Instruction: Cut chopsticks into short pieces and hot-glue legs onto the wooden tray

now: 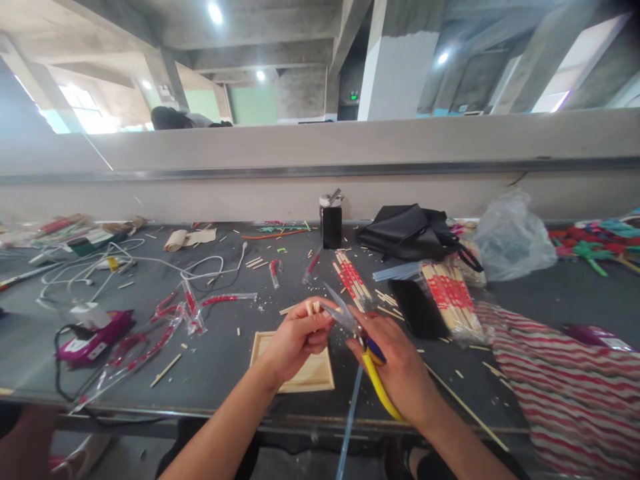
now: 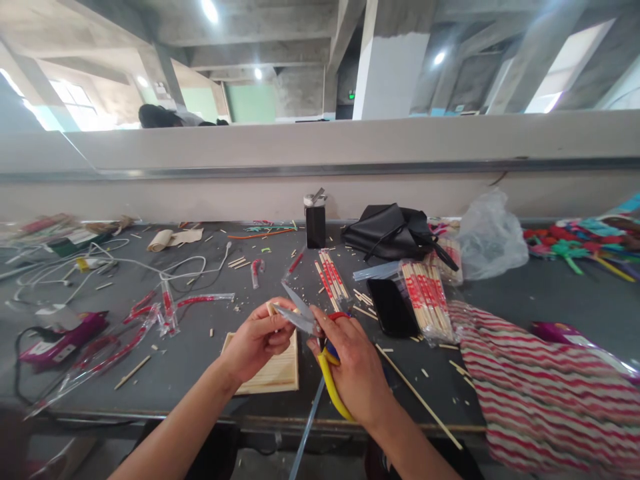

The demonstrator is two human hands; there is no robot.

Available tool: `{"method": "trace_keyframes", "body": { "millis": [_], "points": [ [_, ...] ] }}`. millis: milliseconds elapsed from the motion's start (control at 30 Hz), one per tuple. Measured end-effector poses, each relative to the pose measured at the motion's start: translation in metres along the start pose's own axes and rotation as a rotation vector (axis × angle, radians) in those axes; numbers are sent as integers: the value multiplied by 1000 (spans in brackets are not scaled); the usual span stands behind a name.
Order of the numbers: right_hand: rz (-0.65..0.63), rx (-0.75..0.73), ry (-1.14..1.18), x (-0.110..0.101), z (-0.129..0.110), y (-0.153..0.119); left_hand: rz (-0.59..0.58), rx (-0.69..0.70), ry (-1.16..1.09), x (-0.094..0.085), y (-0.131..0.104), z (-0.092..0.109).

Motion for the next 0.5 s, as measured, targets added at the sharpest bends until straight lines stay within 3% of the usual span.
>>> {"method": "trace_keyframes", "body": {
  "millis": [500],
  "points": [
    [-20,34,15,4,3,-3,-20,14,40,-2,1,1]
  ]
}}
Point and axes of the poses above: each hand's wrist, its own y-axis towards the middle knuckle, its own x-axis out of the palm, z = x × y, the point moved 6 cm from there along y, towards the middle knuckle, and after that the axes turned 11 degrees about z, right-handed, at the moved point
